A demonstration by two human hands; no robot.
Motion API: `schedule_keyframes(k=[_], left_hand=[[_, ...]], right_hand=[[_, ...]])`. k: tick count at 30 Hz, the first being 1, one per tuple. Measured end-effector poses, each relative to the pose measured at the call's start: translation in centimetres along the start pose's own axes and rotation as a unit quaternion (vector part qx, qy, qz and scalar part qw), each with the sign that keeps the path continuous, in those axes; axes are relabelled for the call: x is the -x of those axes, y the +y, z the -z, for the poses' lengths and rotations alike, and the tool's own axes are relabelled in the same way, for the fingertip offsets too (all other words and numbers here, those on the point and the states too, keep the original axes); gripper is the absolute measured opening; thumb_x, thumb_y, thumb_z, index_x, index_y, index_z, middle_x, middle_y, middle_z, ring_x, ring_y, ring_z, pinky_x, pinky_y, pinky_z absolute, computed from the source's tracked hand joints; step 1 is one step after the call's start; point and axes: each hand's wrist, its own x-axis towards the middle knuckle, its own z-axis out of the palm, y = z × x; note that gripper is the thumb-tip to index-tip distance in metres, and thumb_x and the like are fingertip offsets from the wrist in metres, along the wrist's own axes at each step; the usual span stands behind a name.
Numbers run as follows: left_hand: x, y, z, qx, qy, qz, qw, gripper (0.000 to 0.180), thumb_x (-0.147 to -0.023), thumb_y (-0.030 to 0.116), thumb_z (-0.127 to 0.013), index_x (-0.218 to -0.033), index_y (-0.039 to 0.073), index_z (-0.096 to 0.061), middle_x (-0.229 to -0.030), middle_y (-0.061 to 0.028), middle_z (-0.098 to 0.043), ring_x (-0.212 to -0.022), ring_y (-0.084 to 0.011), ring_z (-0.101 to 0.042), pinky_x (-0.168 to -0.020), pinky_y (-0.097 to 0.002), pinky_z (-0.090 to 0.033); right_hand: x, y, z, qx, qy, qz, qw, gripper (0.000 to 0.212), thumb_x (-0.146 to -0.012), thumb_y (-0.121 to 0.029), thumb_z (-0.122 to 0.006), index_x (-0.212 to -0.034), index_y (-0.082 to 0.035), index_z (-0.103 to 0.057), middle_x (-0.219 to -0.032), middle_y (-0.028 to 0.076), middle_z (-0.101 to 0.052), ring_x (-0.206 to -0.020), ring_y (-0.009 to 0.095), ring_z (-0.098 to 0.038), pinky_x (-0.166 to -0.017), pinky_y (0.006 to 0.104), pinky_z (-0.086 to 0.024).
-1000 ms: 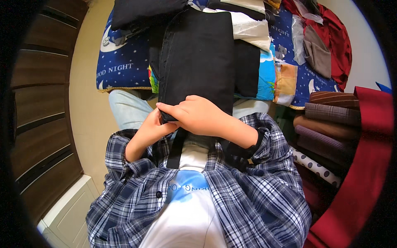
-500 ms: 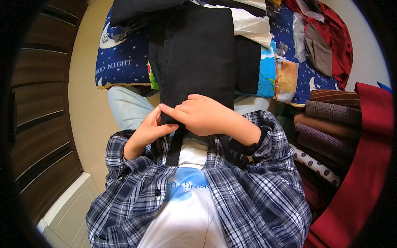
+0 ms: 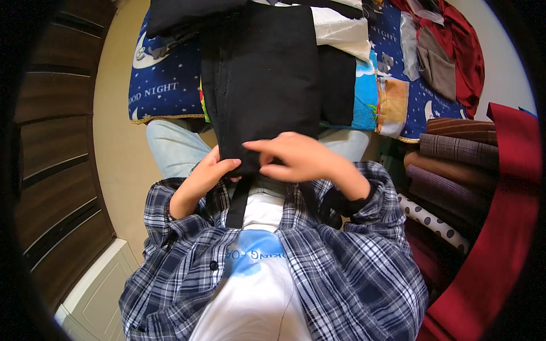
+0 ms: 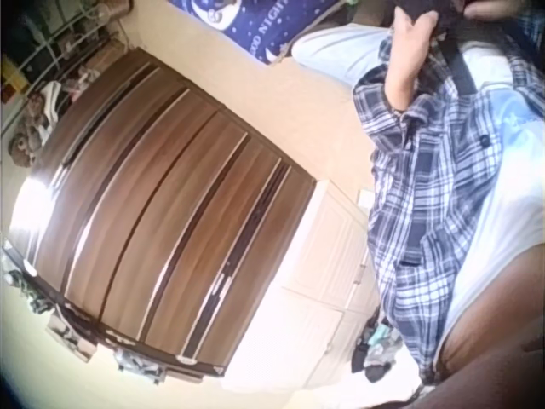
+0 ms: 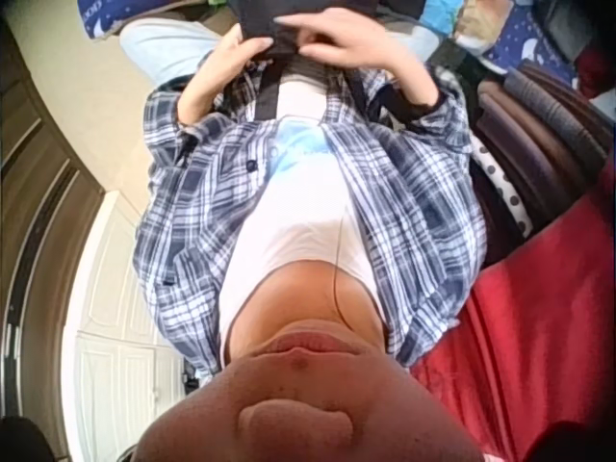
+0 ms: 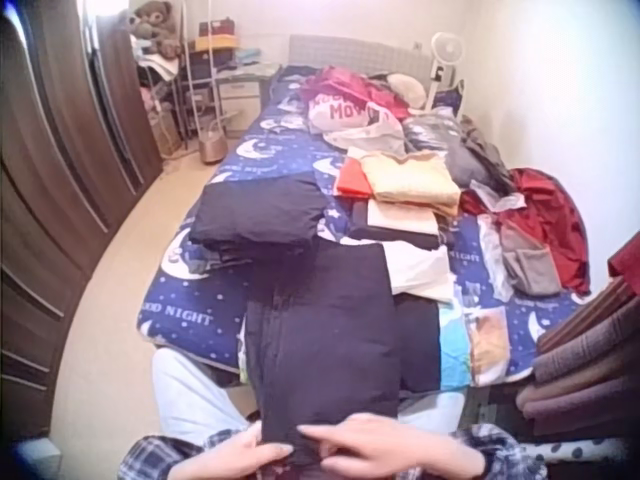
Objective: Folding a black garment and a white piece of fabric on a bed.
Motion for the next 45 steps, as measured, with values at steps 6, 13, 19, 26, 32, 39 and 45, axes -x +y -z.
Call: schedule_keyframes(k=[6,13,19,26,32,39,45], left_hand=[[0.2,0.4,-0.5,0.020,0.016,-0.033,0.999,0.027,-0.078,0.009,-0.049,-0.103,0.000,-0.043,-0.084,-0.0047,-0.053,-0.070,-0.0109,-0.051,-0.062,-0.0234,-0.042],[0.3,0.6,-0.5,0.035,-0.012,-0.049,0.998,0.030,-0.078,0.010,-0.051,-0.105,-0.001,-0.041,-0.085,-0.0054,-0.054,-0.071,-0.0114,-0.051,-0.063,-0.0237,-0.042],[1.5,-0.3,2.0,0.101,-0.062,-0.070,0.990,0.040,-0.077,0.011,-0.054,-0.111,-0.002,-0.038,-0.089,-0.0070,-0.054,-0.071,-0.0105,-0.053,-0.058,-0.0225,-0.044],[5.3,-2.5,4.7,0.209,-0.039,-0.094,0.973,0.052,-0.063,0.021,-0.062,-0.104,-0.006,-0.044,-0.069,-0.0086,-0.055,-0.044,-0.0109,-0.047,-0.038,-0.0197,-0.037],[6.3,-2.0,4.1,0.211,-0.083,-0.068,0.972,0.046,-0.065,0.016,-0.064,-0.101,-0.005,-0.047,-0.074,-0.0078,-0.056,-0.052,-0.0117,-0.052,-0.043,-0.0209,-0.042],[6.8,3.5,1.2,-0.141,-0.164,-0.125,0.968,0.040,-0.071,0.007,-0.057,-0.107,-0.003,-0.046,-0.090,-0.0054,-0.056,-0.084,-0.0107,-0.050,-0.072,-0.0240,-0.041],[5.9,9.4,-0.3,-0.291,-0.206,-0.304,0.883,0.020,-0.059,0.002,-0.055,-0.079,0.000,-0.055,-0.075,-0.0107,-0.054,-0.072,-0.0272,-0.051,-0.065,-0.0329,-0.039]], right_hand=[[7.5,3.4,1.0,0.174,0.090,-0.230,0.953,0.072,-0.069,-0.027,-0.065,-0.127,-0.006,-0.028,-0.102,0.018,-0.052,-0.096,0.031,-0.049,-0.084,0.0361,-0.038],[10.0,8.8,-3.3,-0.238,0.153,-0.343,0.896,0.068,-0.083,-0.037,-0.049,-0.128,0.003,-0.019,-0.111,0.013,-0.049,-0.102,0.024,-0.047,-0.088,0.0297,-0.035],[5.7,10.2,-1.3,-0.520,0.147,-0.290,0.790,0.064,-0.084,-0.054,-0.031,-0.130,-0.010,-0.026,-0.118,0.007,-0.047,-0.107,0.018,-0.045,-0.087,0.0309,-0.037],[0.7,9.9,-0.4,-0.654,0.149,-0.235,0.703,0.081,-0.074,-0.071,-0.020,-0.131,-0.014,-0.025,-0.134,0.005,-0.027,-0.118,0.022,-0.032,-0.096,0.0383,-0.029],[-3.1,10.8,-0.8,-0.709,0.194,-0.153,0.660,0.081,-0.073,-0.071,-0.025,-0.129,-0.013,-0.030,-0.128,0.005,-0.036,-0.115,0.021,-0.034,-0.096,0.0355,-0.030],[-3.7,7.5,3.3,-0.675,0.254,-0.093,0.687,0.070,-0.080,-0.061,-0.030,-0.128,-0.010,-0.031,-0.127,0.005,-0.037,-0.113,0.020,-0.038,-0.095,0.0338,-0.031],[0.7,3.6,10.3,-0.548,0.410,0.117,0.719,0.062,-0.084,-0.053,-0.032,-0.128,-0.009,-0.031,-0.127,0.006,-0.038,-0.113,0.022,-0.039,-0.097,0.0353,-0.029]])
